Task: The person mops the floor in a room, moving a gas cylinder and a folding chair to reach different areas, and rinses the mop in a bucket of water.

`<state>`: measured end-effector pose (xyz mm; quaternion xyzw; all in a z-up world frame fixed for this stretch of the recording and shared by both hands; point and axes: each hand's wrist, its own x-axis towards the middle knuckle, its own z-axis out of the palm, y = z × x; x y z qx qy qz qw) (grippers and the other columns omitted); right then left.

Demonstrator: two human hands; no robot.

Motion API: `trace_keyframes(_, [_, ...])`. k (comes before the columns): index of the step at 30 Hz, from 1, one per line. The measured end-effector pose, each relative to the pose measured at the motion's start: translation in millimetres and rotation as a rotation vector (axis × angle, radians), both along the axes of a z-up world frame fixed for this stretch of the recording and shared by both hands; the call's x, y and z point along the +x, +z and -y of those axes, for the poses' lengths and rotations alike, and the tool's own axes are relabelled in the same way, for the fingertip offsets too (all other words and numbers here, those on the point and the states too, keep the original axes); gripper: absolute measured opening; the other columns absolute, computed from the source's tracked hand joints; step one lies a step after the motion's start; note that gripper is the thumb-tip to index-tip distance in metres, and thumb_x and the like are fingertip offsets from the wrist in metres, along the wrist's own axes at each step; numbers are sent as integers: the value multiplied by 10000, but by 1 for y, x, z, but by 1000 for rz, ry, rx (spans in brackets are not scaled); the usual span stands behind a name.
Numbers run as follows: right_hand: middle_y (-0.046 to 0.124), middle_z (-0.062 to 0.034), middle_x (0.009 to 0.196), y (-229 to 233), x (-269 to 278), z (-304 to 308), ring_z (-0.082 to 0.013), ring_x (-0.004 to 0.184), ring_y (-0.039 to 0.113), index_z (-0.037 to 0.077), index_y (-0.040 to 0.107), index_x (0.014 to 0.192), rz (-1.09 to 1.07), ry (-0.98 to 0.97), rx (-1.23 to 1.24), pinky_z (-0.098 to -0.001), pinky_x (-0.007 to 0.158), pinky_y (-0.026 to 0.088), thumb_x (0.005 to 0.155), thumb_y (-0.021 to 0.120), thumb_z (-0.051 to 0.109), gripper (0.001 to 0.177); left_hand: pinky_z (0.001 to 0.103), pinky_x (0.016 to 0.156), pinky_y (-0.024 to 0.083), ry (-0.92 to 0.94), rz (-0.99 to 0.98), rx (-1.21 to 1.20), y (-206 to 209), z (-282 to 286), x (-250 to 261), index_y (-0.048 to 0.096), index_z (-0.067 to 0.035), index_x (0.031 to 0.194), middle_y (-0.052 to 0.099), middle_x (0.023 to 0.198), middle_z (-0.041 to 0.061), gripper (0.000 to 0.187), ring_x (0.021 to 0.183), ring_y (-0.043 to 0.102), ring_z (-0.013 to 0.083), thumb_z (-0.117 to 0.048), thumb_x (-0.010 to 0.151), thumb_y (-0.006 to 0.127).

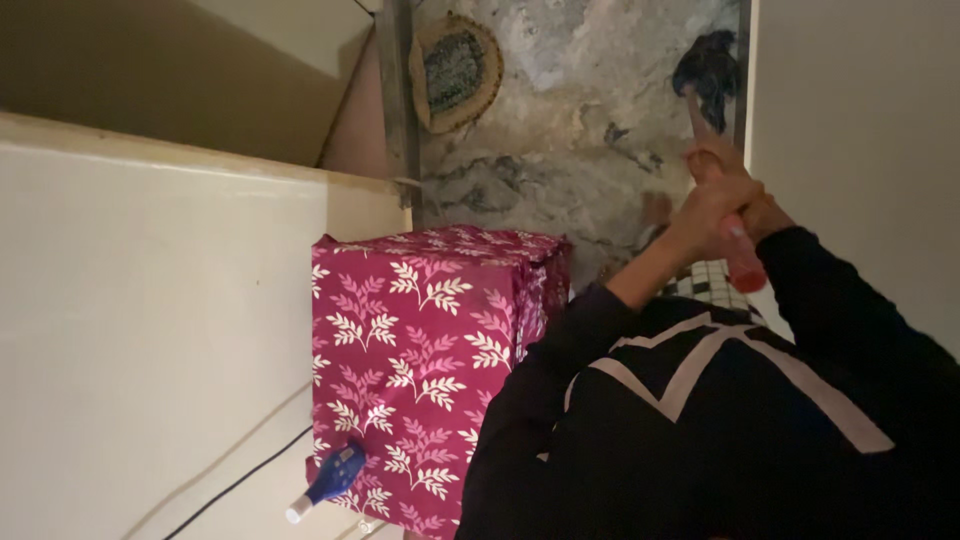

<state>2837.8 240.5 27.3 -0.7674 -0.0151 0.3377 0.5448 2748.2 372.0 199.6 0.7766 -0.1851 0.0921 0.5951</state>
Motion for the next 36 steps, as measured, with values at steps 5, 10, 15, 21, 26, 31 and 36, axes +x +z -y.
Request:
trace_keyframes(5, [476,-229,1234,6,56,-23,-378,1133,473,57,593,1251,91,31,45,-408,966,384,908,674,210,384,416,754,523,20,8,-120,9,-28,48,595,-65,979,631,902,141,223,819,641,348,-148,777,644])
trace_keyframes(10, [472,-233,1258,53,107,-35,-383,1161,470,64,593,1263,347,127,133,-407,990,382,905,677,210,395,412,758,513,33,16,-125,-15,-30,104,625,-77,1033,639,893,136,351,833,626,369,-119,688,673])
trace_keyframes(15, [440,-275,1359,69,167,-34,-411,1246,419,24,585,1230,879,260,170,-430,1002,350,807,720,169,467,393,700,508,-89,-26,-37,-38,-23,165,620,-115,892,634,835,106,236,755,638,326,-108,673,708])
trace_keyframes(21, [509,-5,813,-13,282,-73,-87,662,451,60,608,1090,-243,-282,653,-228,584,334,1132,606,215,161,424,768,474,-61,23,-32,-16,-48,230,590,-89,867,598,871,111,226,864,596,348,-139,658,661])
trace_keyframes(26, [537,-18,779,-38,322,-110,-86,626,482,127,609,1055,-345,-281,777,-231,546,384,1065,561,202,90,392,805,454,-80,-26,-22,-16,-99,275,517,-82,757,544,797,99,167,824,580,319,-178,746,653])
trace_keyframes(31, [542,-4,803,-63,352,-187,-68,626,437,190,598,1194,-425,-253,881,-214,523,321,974,625,77,250,385,848,453,48,-47,-135,10,-150,280,475,-89,744,558,824,76,169,848,586,309,-186,775,610])
trace_keyframes(36, [543,-133,985,-61,331,-212,-169,874,538,140,609,1137,982,215,508,-272,777,448,1103,583,70,82,373,718,438,273,-29,-4,26,-148,273,491,-83,726,513,751,86,218,710,571,297,-72,885,639])
